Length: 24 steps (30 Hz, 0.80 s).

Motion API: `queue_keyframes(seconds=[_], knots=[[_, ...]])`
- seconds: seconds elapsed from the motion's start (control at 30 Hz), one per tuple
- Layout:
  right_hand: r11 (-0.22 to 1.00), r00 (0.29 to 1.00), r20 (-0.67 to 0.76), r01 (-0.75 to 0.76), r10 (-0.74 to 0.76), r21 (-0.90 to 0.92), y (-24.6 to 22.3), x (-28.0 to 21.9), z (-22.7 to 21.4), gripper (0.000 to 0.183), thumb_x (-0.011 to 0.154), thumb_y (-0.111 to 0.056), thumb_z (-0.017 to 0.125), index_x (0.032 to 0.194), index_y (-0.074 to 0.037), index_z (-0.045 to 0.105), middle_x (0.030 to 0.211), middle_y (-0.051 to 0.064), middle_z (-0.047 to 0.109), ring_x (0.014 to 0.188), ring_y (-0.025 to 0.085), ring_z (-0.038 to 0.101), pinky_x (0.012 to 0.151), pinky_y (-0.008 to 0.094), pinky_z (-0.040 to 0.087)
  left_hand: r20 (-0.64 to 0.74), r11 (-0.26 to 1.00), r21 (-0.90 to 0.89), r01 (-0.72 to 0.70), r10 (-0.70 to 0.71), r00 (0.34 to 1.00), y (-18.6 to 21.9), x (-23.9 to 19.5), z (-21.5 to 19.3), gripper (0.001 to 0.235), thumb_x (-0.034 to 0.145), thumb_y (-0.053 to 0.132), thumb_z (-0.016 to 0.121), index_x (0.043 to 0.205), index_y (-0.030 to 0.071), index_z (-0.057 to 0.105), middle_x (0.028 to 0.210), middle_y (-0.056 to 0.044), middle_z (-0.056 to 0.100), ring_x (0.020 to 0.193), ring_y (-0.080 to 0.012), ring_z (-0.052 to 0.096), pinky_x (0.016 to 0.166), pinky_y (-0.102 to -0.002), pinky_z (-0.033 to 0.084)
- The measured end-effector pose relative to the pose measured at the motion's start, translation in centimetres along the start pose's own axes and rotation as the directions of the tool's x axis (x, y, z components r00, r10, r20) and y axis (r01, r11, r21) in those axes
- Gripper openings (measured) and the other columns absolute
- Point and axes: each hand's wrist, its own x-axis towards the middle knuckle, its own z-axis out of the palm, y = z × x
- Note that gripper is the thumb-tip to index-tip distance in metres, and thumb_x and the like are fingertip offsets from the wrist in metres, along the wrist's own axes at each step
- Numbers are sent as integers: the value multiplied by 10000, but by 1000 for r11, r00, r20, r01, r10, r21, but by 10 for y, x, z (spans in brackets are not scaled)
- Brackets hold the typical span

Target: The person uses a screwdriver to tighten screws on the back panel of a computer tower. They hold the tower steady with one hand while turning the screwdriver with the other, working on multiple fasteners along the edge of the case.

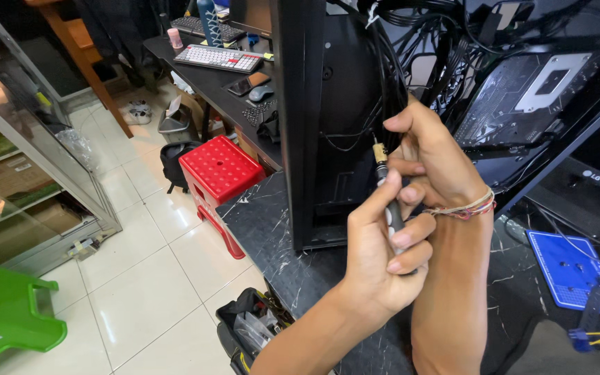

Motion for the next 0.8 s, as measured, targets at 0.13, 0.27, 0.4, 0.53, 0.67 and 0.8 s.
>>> queue_keyframes(seconds=[0.13,0.27,0.4,0.53,0.67,0.8], knots=[[972,996,39,-69,80,-226,-7,-7,2,261,891,-358,422,1059,-164,467,405,-10,142,268,162,258,289,237,281,-3,993,-106,49,-50,999,0,2,-12,312,1039,407,600,822,185,572,816,-3,563,433,-103,398,260,-167,228],[982,999,26,-18,24,-189,-2,2,-3,120,900,-285,451,986,-210,412,558,-30,219,324,96,229,257,199,207,85,990,-134,46,-34,996,2,1,-23,304,1043,350,482,948,88,604,920,-43,565,532,-129,449,306,-171,253],[998,1000,-12,9,-10,-61,-2,-1,2,228,898,-209,505,828,-207,288,633,-35,154,394,57,164,271,198,193,83,991,-127,49,-39,996,3,-5,-5,156,1122,274,533,1084,127,573,940,39,513,530,-48,393,282,-138,251],[999,980,-193,-47,43,-17,-3,-9,11,308,871,-264,561,775,-190,278,554,-47,151,399,49,179,324,217,148,93,987,-134,84,-72,993,2,-2,-1,203,1122,313,561,1026,135,573,931,61,531,519,-41,373,270,-139,245],[990,988,-120,-107,95,-92,-5,-8,10,277,880,-291,495,794,-196,250,503,-39,100,348,77,112,313,227,190,99,981,-184,57,-39,994,2,-4,-4,241,1032,329,552,914,122,592,884,-14,538,533,-97,410,297,-156,228],[997,990,-139,-28,18,-69,-1,-2,5,305,878,-245,535,773,-210,251,601,-60,148,414,26,170,301,189,85,56,993,-110,44,-38,998,3,-5,2,67,1029,184,548,992,132,567,916,46,515,519,-47,389,285,-135,216]])
